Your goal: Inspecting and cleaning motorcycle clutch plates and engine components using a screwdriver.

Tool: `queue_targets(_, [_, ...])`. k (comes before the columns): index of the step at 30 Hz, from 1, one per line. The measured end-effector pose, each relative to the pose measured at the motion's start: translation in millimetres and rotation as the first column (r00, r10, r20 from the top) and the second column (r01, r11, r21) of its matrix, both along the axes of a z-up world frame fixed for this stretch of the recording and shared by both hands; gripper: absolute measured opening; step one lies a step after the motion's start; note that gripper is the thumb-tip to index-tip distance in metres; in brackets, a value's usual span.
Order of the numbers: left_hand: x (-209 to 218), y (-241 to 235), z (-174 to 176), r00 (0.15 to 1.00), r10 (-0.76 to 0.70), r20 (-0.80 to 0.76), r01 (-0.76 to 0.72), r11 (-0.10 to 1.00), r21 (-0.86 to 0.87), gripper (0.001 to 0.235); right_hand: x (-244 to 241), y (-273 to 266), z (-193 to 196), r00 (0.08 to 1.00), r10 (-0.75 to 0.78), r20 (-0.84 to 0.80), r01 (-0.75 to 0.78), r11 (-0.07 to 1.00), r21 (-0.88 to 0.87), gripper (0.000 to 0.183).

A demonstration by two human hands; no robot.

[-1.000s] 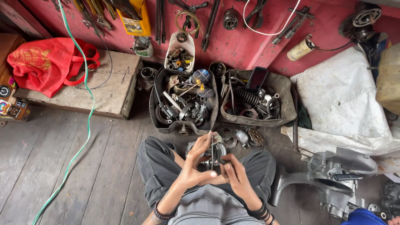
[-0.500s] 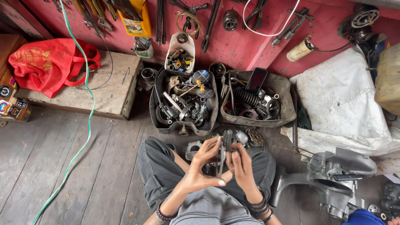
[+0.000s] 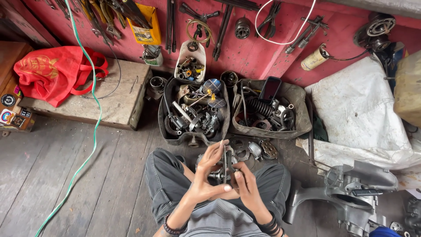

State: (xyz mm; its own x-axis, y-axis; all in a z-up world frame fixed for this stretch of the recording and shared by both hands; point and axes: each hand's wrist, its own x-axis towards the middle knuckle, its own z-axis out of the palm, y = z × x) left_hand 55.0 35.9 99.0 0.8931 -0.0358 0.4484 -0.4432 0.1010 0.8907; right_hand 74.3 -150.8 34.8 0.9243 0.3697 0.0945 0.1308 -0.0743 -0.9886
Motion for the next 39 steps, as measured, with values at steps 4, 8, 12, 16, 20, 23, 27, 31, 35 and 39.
queue_targets(4, [-2,-4,13,0.997,-0.07,-0.018,0.069,0.996,-0.06,0.101,17,-8,-7,0.998,0.024,-0.053,-0.017,0.99,0.138,0.026])
queue_targets(8, [1,-2,17,0.998,-0.046,0.046,0.046,0.999,-0.011,0.1,13,-1,4,0.998,0.023,-0.055,-0.014,0.989,0.145,0.028])
queue_targets(12, [1,-5,11,0.999,-0.033,0.029,0.033,0.999,0.012,0.1,20,-1,10,0.999,0.008,-0.034,-0.005,0.995,0.095,0.029])
queue_targets(16, [0,-7,16,0.998,-0.021,0.06,0.015,0.995,0.095,0.098,21,-2,15,0.998,-0.02,-0.056,0.03,0.983,0.183,0.023])
queue_targets(20, [3,-4,15,0.999,-0.025,0.038,0.024,0.999,0.03,0.098,17,-2,8,0.999,-0.001,-0.036,0.004,0.996,0.09,0.027])
queue_targets(23, [1,-8,19,0.998,-0.042,0.041,0.039,0.997,0.07,0.097,24,-3,16,0.999,-0.026,-0.031,0.03,0.989,0.147,0.023])
queue_targets(27, [3,-7,20,1.0,-0.012,0.019,0.009,0.993,0.118,0.099,20,-1,19,1.0,-0.023,0.01,0.022,0.99,0.137,0.023])
queue_targets(31, [8,-3,21,0.999,-0.002,0.042,0.0,0.999,0.054,0.099,17,-4,4,0.998,-0.002,-0.056,0.006,0.997,0.08,0.022])
queue_targets(35, [4,-11,18,0.997,-0.065,0.035,0.061,0.993,0.101,0.098,26,-7,20,0.999,-0.035,0.001,0.034,0.987,0.155,0.023])
queue_targets(39, [9,-6,18,0.996,-0.068,0.061,0.065,0.997,0.048,0.097,18,-3,22,0.998,-0.011,0.054,0.007,0.996,0.085,0.02])
